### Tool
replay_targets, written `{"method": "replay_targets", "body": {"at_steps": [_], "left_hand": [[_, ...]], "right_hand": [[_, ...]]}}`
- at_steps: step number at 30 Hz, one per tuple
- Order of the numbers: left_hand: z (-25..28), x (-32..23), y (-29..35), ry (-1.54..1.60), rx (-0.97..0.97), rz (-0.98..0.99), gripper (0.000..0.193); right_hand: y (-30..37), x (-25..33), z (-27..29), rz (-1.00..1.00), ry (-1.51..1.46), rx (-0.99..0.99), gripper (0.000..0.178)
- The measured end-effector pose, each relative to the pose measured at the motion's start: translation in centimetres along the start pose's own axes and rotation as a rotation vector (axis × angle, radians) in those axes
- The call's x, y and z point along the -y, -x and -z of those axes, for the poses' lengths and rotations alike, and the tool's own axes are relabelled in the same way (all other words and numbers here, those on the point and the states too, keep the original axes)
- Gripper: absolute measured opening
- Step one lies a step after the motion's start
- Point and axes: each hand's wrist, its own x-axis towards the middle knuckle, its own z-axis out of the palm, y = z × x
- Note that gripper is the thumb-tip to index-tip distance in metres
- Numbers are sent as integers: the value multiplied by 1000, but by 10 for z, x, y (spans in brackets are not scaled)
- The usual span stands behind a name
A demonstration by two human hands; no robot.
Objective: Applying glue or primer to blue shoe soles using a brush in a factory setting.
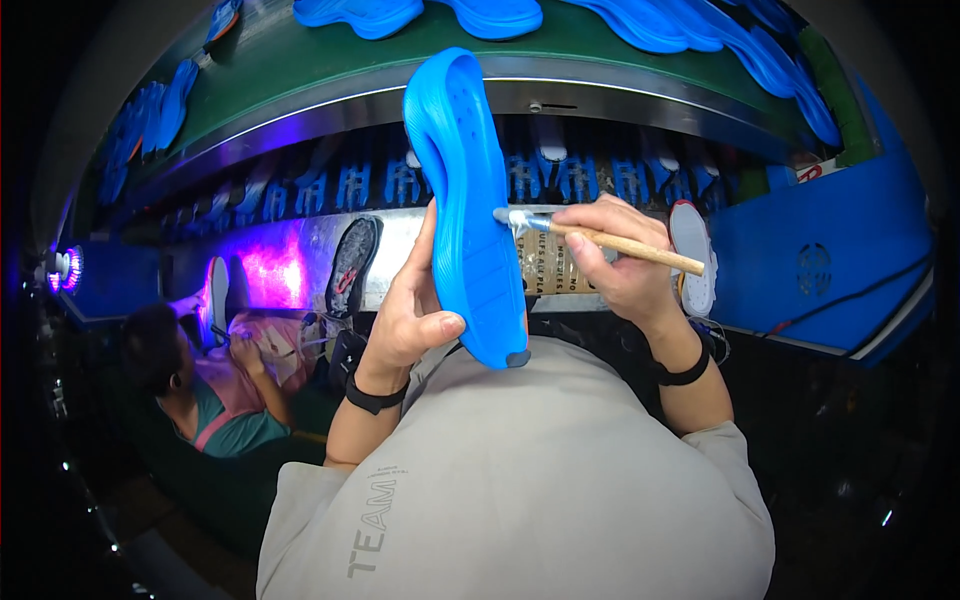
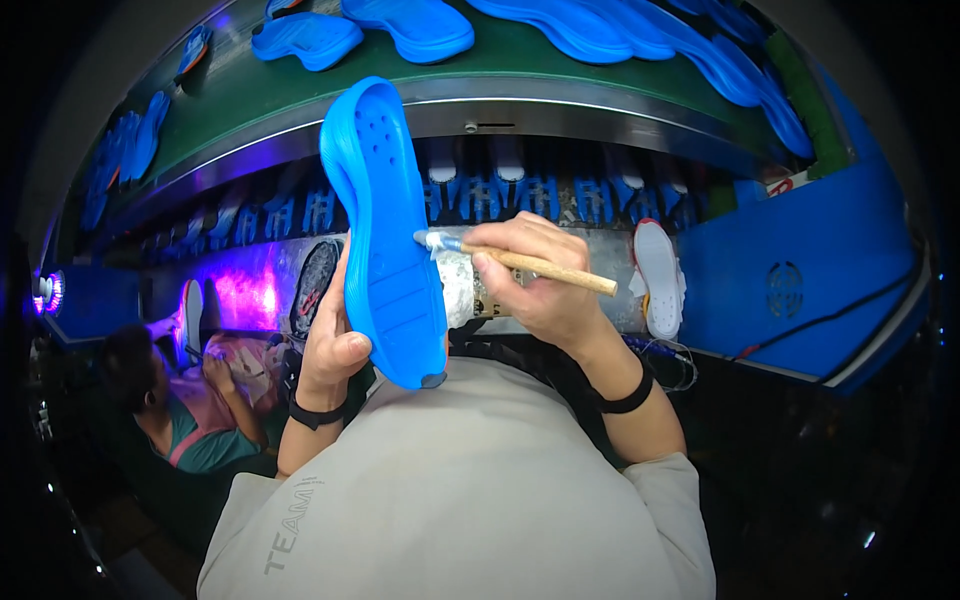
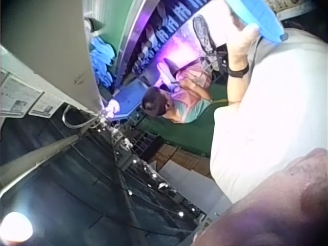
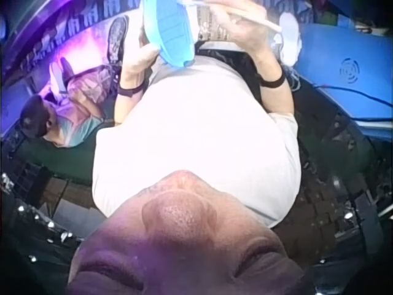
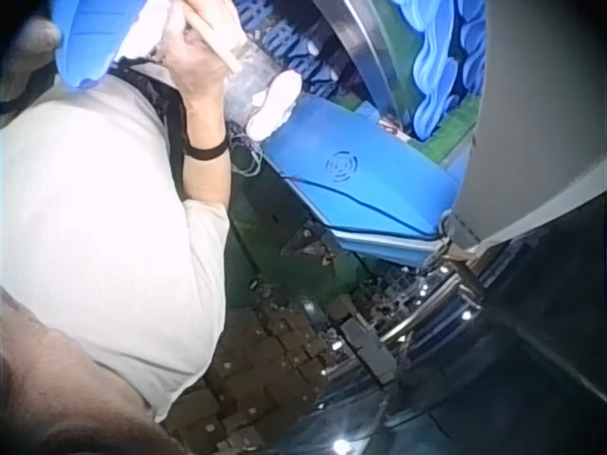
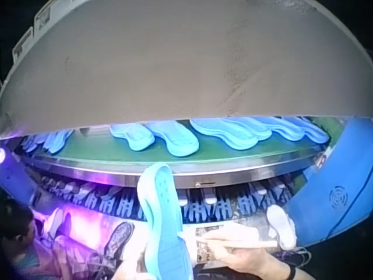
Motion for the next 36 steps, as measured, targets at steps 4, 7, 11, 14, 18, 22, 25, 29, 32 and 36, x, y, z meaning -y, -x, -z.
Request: {"method": "replay_targets", "body": {"at_steps": [4, 7, 11, 14, 18, 22, 25, 29, 32, 36], "left_hand": [[13, 3, 5, -4, -24, -43, 123], [18, -1, 5, -49, -30, -71, 124], [17, -6, 6, 2, -24, -21, 124], [22, -5, 6, -27, -37, -64, 125], [24, -8, 7, -43, -61, -98, 126], [29, -10, 6, -49, -31, -108, 125], [41, -7, 8, -48, -13, -122, 125], [47, -7, 12, -77, -78, -161, 114], [52, -12, 13, -19, 5, -126, 124], [42, -24, 17, -1, 2, -63, 123]], "right_hand": [[13, 8, 2, -4, 2, 76, 14], [17, 16, 4, -2, -26, 143, 14], [21, 24, 2, 34, -39, 163, 14], [22, 29, 3, 27, -53, 216, 17], [24, 32, 0, 22, -71, 218, 18], [25, 36, -3, -11, -126, 204, 13], [28, 36, -2, -63, -197, 126, 14], [37, 35, 0, -166, -269, -12, 16], [33, 36, -2, -189, -261, -19, 17], [17, 29, -17, -48, -160, 124, 19]]}}
